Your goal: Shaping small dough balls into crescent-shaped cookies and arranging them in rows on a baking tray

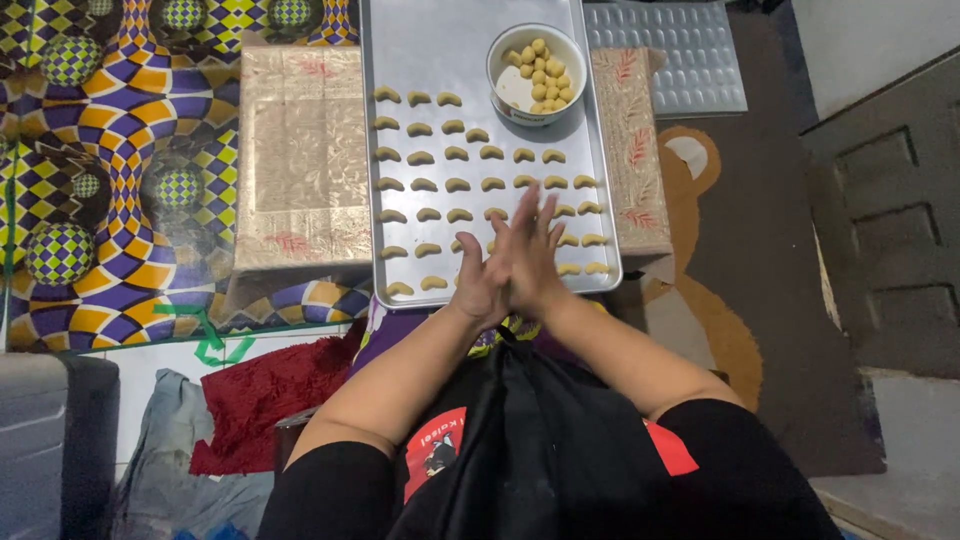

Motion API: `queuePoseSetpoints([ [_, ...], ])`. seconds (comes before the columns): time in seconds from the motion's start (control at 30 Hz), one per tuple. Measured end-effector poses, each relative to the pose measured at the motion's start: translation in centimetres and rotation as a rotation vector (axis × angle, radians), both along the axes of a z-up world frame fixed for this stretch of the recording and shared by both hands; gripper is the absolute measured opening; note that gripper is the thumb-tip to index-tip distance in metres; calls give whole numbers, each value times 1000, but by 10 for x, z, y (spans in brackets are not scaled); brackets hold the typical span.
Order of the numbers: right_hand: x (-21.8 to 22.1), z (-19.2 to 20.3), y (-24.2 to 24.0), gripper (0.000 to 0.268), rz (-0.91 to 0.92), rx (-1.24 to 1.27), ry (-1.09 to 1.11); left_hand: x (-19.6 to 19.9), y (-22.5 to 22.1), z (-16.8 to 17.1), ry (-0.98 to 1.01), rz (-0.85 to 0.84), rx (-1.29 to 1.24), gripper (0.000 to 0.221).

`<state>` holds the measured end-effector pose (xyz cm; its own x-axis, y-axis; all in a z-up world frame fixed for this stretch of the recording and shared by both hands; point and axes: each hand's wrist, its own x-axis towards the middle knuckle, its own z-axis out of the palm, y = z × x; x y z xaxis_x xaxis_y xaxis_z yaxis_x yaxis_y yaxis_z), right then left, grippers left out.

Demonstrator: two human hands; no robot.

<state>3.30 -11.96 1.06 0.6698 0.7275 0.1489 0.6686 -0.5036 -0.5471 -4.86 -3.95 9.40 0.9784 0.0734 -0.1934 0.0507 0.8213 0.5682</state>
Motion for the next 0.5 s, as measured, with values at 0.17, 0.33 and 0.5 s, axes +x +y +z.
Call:
queuePoseSetpoints([
  [0.17, -13, 15, -3, 116, -8, 88, 24, 2, -5, -49, 68, -16, -4, 118],
  [0.33, -16, 8, -4, 126, 195, 109, -178, 1, -4, -42, 26, -13, 7, 118],
  [0.5, 1, 37, 3, 110, -123, 85, 81, 4, -2, -34, 80, -29, 44, 118],
])
